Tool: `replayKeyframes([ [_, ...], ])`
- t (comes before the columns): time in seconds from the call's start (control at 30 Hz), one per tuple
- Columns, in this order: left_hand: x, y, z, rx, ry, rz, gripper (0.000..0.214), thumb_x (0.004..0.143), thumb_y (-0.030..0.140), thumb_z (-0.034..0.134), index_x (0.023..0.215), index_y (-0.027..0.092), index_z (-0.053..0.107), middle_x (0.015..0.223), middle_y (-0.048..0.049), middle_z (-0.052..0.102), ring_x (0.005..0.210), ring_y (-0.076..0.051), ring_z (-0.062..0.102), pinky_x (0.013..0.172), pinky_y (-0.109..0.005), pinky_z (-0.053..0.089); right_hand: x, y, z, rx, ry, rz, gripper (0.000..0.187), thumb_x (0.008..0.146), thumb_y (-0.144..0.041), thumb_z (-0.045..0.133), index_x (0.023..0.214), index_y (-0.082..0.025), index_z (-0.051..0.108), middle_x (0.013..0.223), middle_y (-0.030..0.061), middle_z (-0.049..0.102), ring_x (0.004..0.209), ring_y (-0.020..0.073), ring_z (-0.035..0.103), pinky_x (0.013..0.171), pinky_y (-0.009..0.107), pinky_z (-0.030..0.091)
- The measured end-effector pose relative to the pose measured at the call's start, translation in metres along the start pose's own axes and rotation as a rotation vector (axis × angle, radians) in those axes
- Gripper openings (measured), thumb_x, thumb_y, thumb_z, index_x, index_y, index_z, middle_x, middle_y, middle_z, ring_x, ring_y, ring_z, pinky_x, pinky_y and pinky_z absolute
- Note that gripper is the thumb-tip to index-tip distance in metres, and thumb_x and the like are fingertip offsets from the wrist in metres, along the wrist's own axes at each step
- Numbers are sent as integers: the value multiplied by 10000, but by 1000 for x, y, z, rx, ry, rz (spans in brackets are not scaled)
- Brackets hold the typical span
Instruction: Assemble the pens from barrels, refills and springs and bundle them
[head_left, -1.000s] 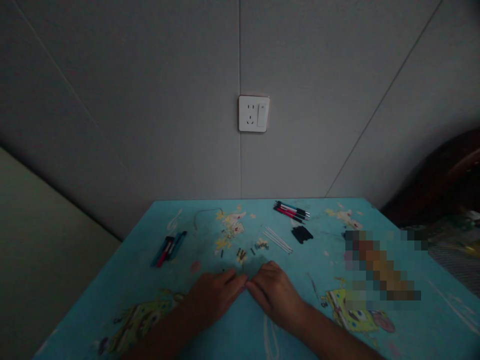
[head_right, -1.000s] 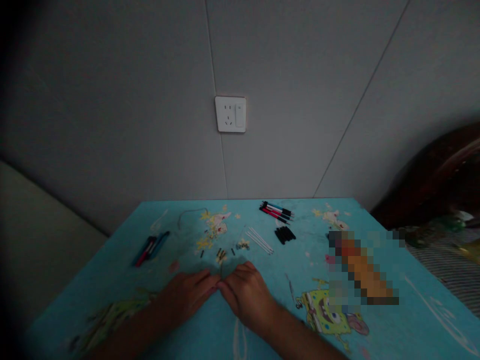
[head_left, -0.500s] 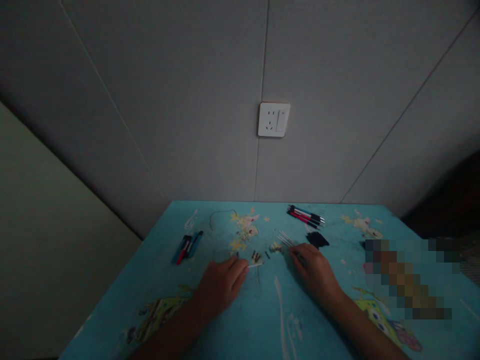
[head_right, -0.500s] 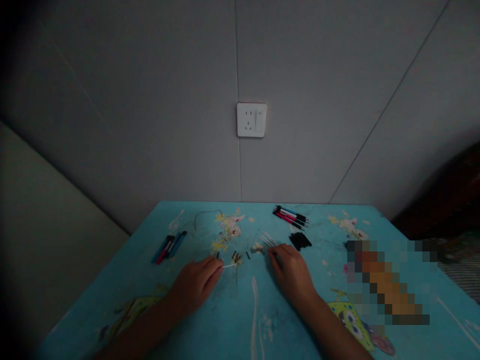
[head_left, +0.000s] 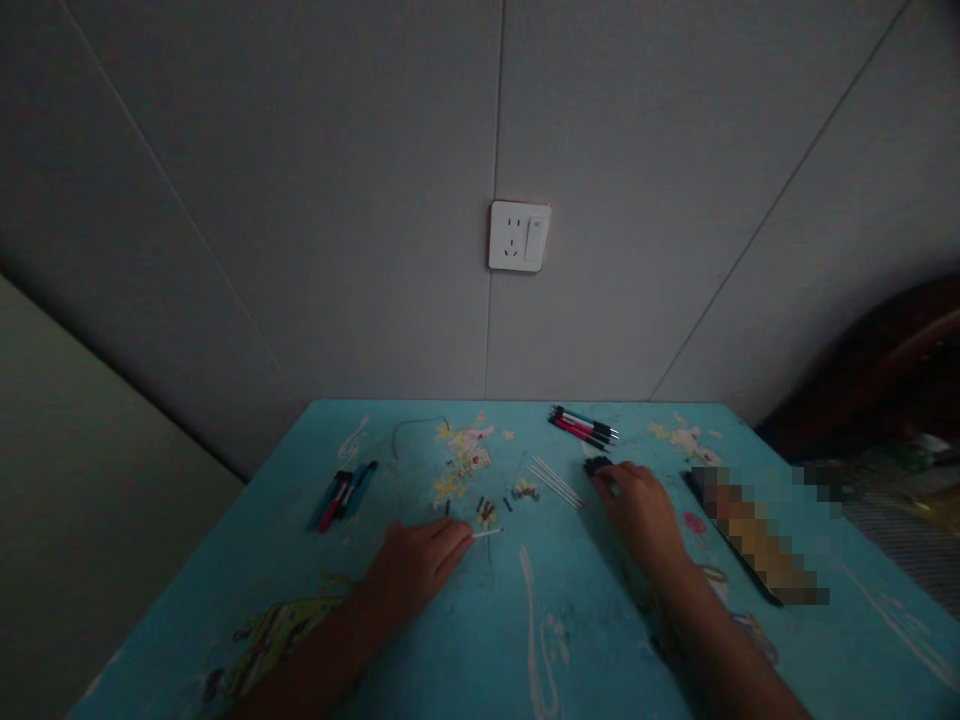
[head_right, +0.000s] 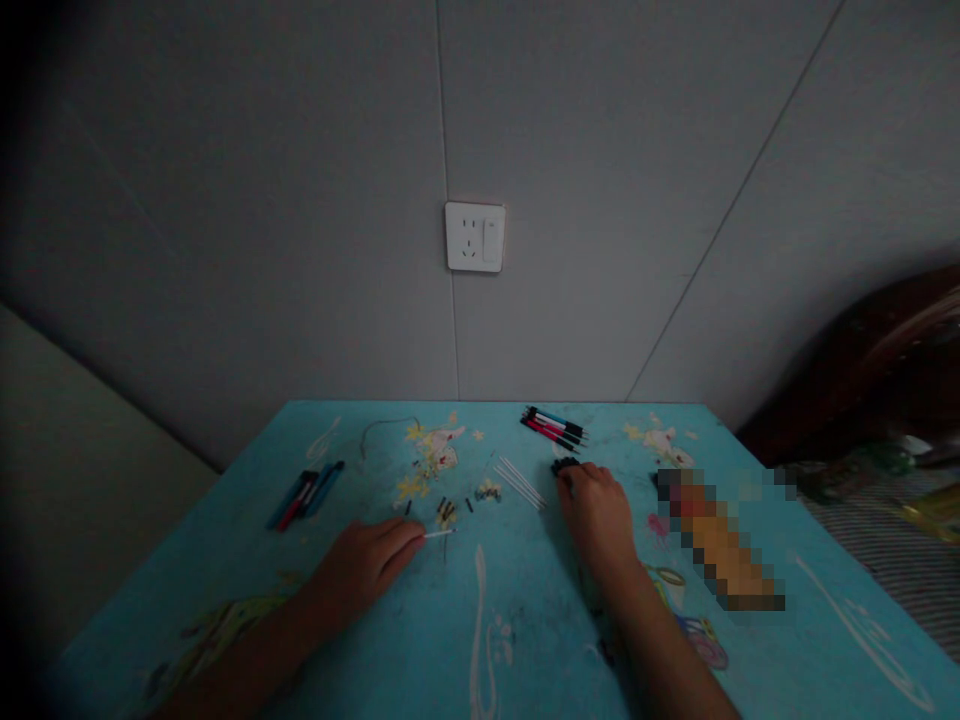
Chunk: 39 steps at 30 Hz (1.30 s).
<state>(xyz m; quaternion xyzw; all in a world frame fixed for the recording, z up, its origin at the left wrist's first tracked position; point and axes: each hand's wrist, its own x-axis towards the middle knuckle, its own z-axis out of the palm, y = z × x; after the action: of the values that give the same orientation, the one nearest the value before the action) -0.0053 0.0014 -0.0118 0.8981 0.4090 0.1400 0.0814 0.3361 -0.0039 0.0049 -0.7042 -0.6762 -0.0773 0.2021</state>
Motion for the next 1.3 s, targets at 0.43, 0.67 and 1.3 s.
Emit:
replayKeyframes([
  [0.43,-3,7,-3,23,14,26,243,1022,306,401,1059,264,638,878,-2,695,804,-178,659,706,-297,386,2,23,17,80,-135,146,166,880,-278,550,908,-180,680,908,131,706,857,259,663,745,324,449],
  [0.67,-1,5,0,25,62,16,225,1015,306,426,1028,261,646,845,-2,683,792,-175,654,686,-291,378,-3,-28,-8,782,-166,142,270,907,-434,565,925,-178,651,858,50,681,751,189,625,676,286,473],
  [1.3,-2,14,-5,7,139,-27,261,1026,315,403,1000,244,653,803,-8,681,758,-170,650,695,-297,391,-30,-82,-11,1072,-300,15,177,920,-350,609,1026,-238,697,1014,51,648,907,193,616,769,305,484],
])
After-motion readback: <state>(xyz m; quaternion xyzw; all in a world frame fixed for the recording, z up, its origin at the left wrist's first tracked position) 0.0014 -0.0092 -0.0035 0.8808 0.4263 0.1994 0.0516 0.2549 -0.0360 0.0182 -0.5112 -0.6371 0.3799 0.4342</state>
